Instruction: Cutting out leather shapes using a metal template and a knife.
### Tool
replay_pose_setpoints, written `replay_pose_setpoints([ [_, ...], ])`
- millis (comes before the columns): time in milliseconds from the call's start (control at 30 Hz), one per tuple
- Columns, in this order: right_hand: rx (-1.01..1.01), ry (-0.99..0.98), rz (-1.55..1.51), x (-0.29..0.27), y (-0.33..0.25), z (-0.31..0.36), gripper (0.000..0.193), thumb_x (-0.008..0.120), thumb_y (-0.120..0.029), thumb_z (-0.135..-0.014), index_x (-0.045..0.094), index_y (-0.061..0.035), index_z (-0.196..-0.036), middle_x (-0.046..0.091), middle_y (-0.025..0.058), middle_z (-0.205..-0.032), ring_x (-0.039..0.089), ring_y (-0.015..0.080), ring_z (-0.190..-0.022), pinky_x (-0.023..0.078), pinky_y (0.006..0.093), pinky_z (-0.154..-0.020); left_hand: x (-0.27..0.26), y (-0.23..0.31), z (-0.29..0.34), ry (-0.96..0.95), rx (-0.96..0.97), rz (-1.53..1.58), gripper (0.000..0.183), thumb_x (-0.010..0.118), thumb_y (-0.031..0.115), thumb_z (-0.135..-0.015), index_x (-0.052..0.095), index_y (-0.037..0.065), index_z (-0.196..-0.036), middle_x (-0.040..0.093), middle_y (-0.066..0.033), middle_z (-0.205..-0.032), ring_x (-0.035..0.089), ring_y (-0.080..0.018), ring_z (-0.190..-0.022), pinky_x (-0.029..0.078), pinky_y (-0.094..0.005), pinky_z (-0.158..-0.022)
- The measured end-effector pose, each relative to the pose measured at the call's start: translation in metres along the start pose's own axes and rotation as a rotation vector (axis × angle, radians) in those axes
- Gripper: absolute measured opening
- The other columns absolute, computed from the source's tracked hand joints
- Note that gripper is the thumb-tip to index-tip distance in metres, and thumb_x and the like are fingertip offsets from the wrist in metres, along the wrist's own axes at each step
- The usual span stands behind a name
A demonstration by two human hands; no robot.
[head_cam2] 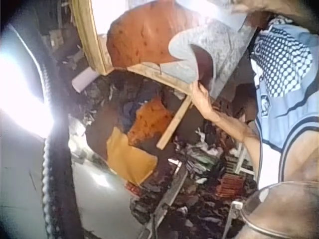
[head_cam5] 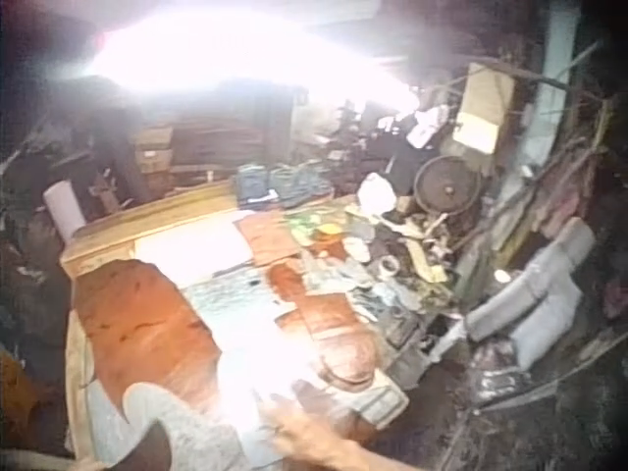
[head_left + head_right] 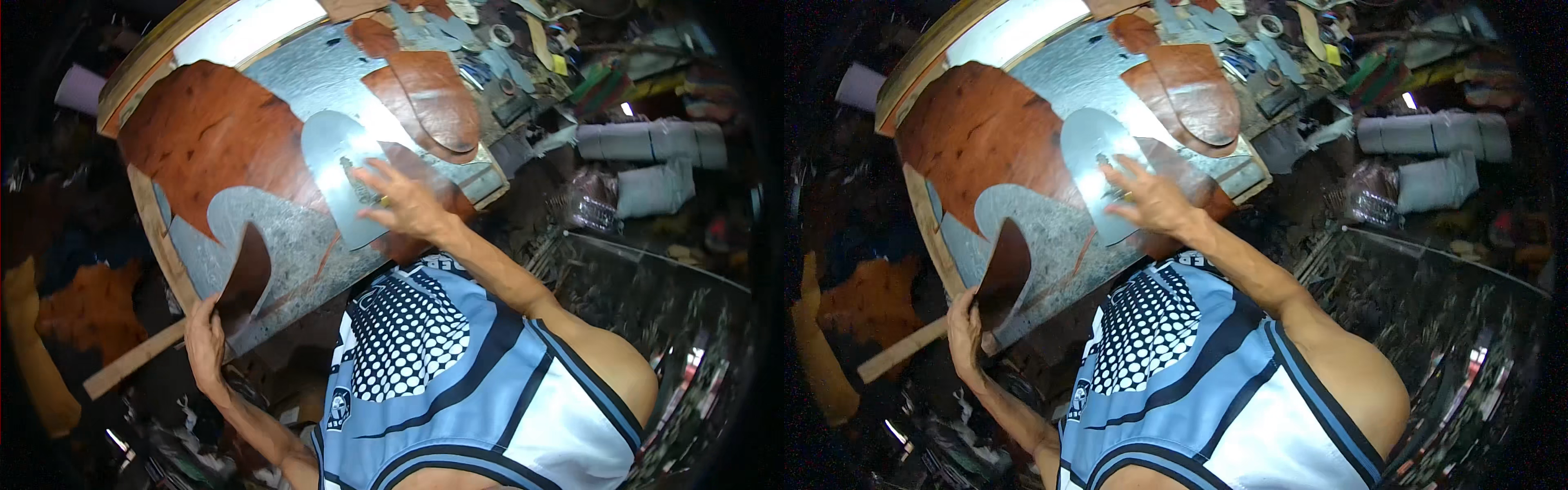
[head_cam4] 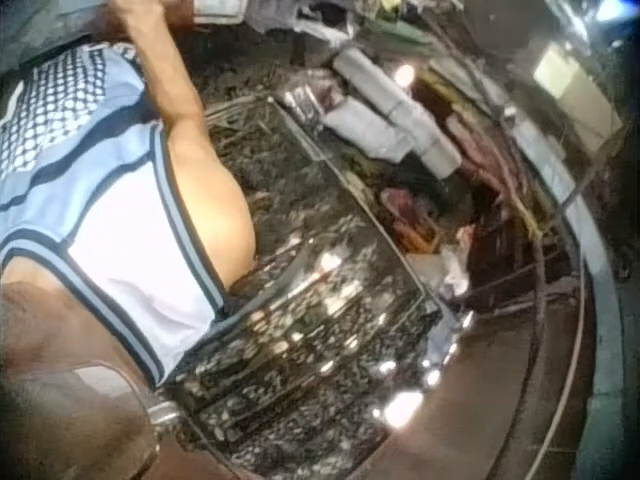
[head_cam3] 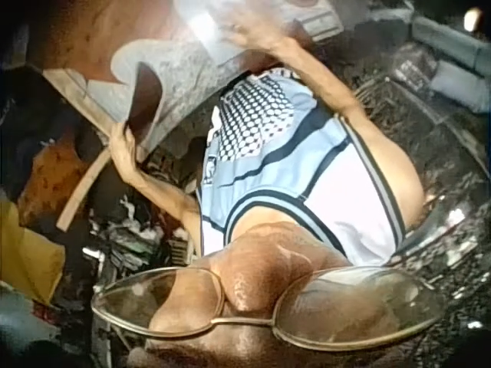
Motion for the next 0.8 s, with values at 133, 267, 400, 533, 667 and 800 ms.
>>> replay_pose_setpoints([
  [133,-0.136,-0.106,-0.065,-0.015,-0.026,-0.014,0.062,0.073,-0.034,-0.083,0.047,-0.0197,-0.138,0.047,0.0192,-0.140,0.068,0.0366,-0.093,0.058,0.0426,-0.076,0.017,0.137,-0.076,-0.133,0.332,-0.249,0.027,0.054,-0.001,-0.082,0.067,0.006,-0.104,0.056,-0.0162,-0.086,0.055,-0.0377,-0.086,0.044,-0.0444,-0.079],
  [267,-0.062,-0.075,-0.163,-0.016,0.016,-0.005,0.044,0.070,-0.016,-0.079,0.060,-0.0135,-0.121,0.062,0.0158,-0.120,0.068,0.0317,-0.087,0.058,0.0388,-0.072,0.039,0.227,-0.133,-0.176,0.680,-0.384,0.020,0.058,0.001,-0.080,0.066,0.007,-0.097,0.055,-0.0133,-0.085,0.055,-0.0315,-0.086,0.041,-0.0441,-0.084],
  [400,0.237,0.225,-0.324,-0.045,0.054,0.005,0.031,0.065,-0.008,-0.083,0.066,-0.0027,-0.114,0.070,0.0152,-0.097,0.068,0.0240,-0.084,0.054,0.0333,-0.074,0.057,0.306,-0.184,0.227,1.019,-0.449,0.031,0.060,0.004,-0.082,0.062,0.013,-0.111,0.059,-0.0109,-0.101,0.056,-0.0275,-0.106,0.034,-0.0476,-0.108],
  [533,0.588,0.467,-0.360,-0.061,0.143,0.016,0.038,0.063,-0.009,-0.086,0.061,0.0001,-0.123,0.069,0.0064,-0.088,0.060,0.0121,-0.072,0.050,0.0288,-0.067,0.086,0.347,-0.226,0.451,1.039,-0.195,0.037,0.065,0.005,-0.084,0.060,0.013,-0.120,0.059,-0.0097,-0.113,0.054,-0.0290,-0.115,0.036,-0.0477,-0.105],
  [667,0.840,0.305,-0.381,-0.061,0.213,0.020,0.053,0.055,-0.010,-0.081,0.054,0.0007,-0.132,0.069,0.0195,-0.090,0.066,0.0255,-0.077,0.051,0.0349,-0.073,0.187,0.299,-0.235,0.155,0.787,-0.101,0.044,0.068,0.014,-0.081,0.058,0.007,-0.123,0.056,-0.0204,-0.123,0.050,-0.0388,-0.120,0.036,-0.0558,-0.103],
  [800,0.908,0.212,-0.294,-0.065,0.224,0.027,0.057,0.057,-0.012,-0.080,0.051,0.0011,-0.135,0.067,0.0252,-0.088,0.067,0.0298,-0.076,0.052,0.0363,-0.072,0.269,0.272,-0.235,-0.036,0.561,-0.119,0.053,0.068,0.026,-0.085,0.054,0.002,-0.130,0.051,-0.0279,-0.133,0.042,-0.0473,-0.129,0.034,-0.0580,-0.104],
])
Point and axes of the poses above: each hand's wrist, its own z-axis away from the middle knuckle, its own x-axis out of the palm, y = z × x, the point moved 3 cm from there along -z, towards the middle knuckle
